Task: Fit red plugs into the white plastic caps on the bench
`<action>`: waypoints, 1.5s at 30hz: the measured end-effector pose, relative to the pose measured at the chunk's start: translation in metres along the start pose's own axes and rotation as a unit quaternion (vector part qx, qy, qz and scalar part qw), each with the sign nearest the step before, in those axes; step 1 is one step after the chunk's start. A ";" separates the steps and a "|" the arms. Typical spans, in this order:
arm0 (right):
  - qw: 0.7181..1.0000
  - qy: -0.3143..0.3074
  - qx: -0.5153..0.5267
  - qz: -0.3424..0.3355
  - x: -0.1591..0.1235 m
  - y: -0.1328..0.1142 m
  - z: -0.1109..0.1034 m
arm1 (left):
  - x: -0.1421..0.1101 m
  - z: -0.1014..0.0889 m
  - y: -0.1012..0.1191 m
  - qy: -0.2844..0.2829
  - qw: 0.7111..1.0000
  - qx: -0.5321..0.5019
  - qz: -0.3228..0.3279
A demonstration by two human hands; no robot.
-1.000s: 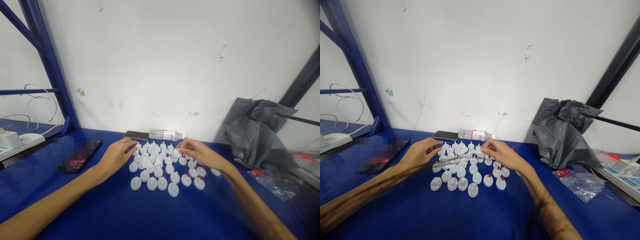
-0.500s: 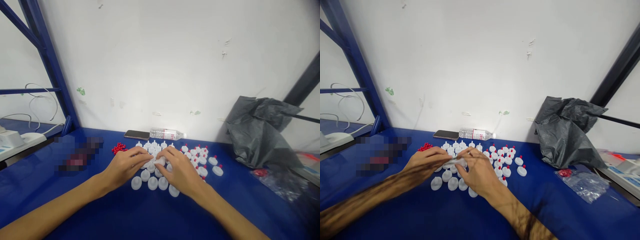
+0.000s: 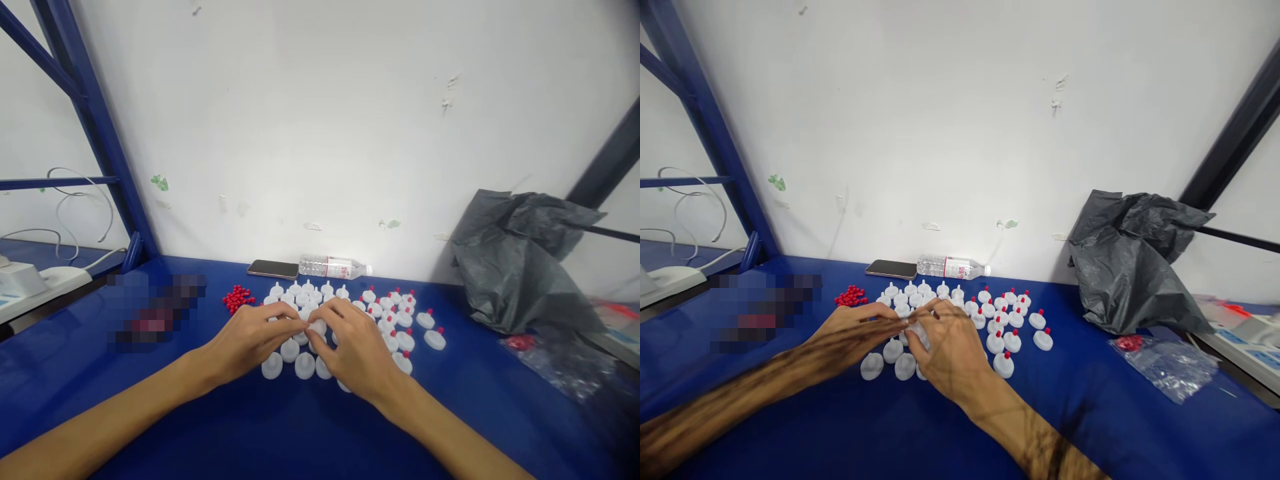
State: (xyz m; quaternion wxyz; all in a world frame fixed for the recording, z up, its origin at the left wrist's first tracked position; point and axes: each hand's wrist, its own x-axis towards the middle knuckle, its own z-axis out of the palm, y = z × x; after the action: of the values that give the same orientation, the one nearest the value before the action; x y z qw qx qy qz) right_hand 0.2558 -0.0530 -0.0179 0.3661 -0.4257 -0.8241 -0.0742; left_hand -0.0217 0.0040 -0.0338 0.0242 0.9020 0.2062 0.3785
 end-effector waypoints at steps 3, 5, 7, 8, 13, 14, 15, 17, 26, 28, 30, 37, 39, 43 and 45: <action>1.000 0.012 0.014 -0.011 0.000 -0.002 -0.001 | -0.001 0.001 -0.001 0.031 0.999 -0.026 0.018; 1.000 0.008 0.024 -0.007 0.000 -0.004 -0.003 | 0.000 0.001 -0.001 0.045 0.997 -0.058 0.024; 0.999 0.012 0.033 -0.007 0.001 -0.004 -0.006 | 0.001 -0.001 -0.001 0.043 0.994 -0.094 0.028; 0.999 0.017 0.035 -0.014 0.001 -0.003 -0.007 | 0.001 -0.002 -0.001 0.039 0.993 -0.110 0.026; 0.990 0.048 0.016 -0.128 -0.001 0.008 -0.009 | 0.003 -0.001 0.002 0.033 0.988 -0.152 0.016; 0.986 0.062 0.004 -0.155 -0.002 0.010 -0.009 | 0.003 0.001 0.003 0.035 0.988 -0.152 0.010; 0.981 0.075 -0.010 -0.179 -0.003 0.012 -0.008 | 0.003 0.002 0.005 0.036 0.988 -0.151 0.000; 0.972 0.090 -0.040 -0.214 -0.004 0.014 -0.008 | 0.001 0.004 0.008 0.036 0.988 -0.147 -0.027; 0.960 0.124 -0.058 -0.245 -0.001 0.004 -0.019 | 0.004 -0.003 0.025 0.013 0.979 -0.200 -0.031; 0.963 0.113 -0.055 -0.240 -0.003 0.004 -0.019 | 0.006 -0.005 0.034 0.020 0.980 -0.195 -0.033; 0.966 0.103 -0.052 -0.232 -0.005 0.003 -0.018 | 0.008 -0.006 0.043 0.031 0.981 -0.186 -0.032; 0.966 0.105 -0.058 -0.229 -0.009 -0.001 -0.018 | 0.010 -0.005 0.055 0.068 0.986 -0.153 0.004; 0.966 0.110 -0.056 -0.229 -0.010 -0.002 -0.019 | 0.010 -0.005 0.054 0.067 0.986 -0.153 0.004; 0.967 0.114 -0.047 -0.223 -0.010 -0.006 -0.020 | 0.009 -0.005 0.047 0.056 0.986 -0.159 0.013; 0.970 0.114 -0.036 -0.211 -0.006 -0.008 -0.022 | 0.009 -0.008 0.039 0.055 0.987 -0.147 0.020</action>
State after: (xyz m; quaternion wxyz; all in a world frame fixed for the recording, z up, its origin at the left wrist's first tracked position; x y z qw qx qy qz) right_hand 0.2638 -0.0710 -0.0044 0.4185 -0.2435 -0.8449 -0.2274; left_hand -0.0078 -0.0290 -0.0137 0.1378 0.8703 0.1310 0.4544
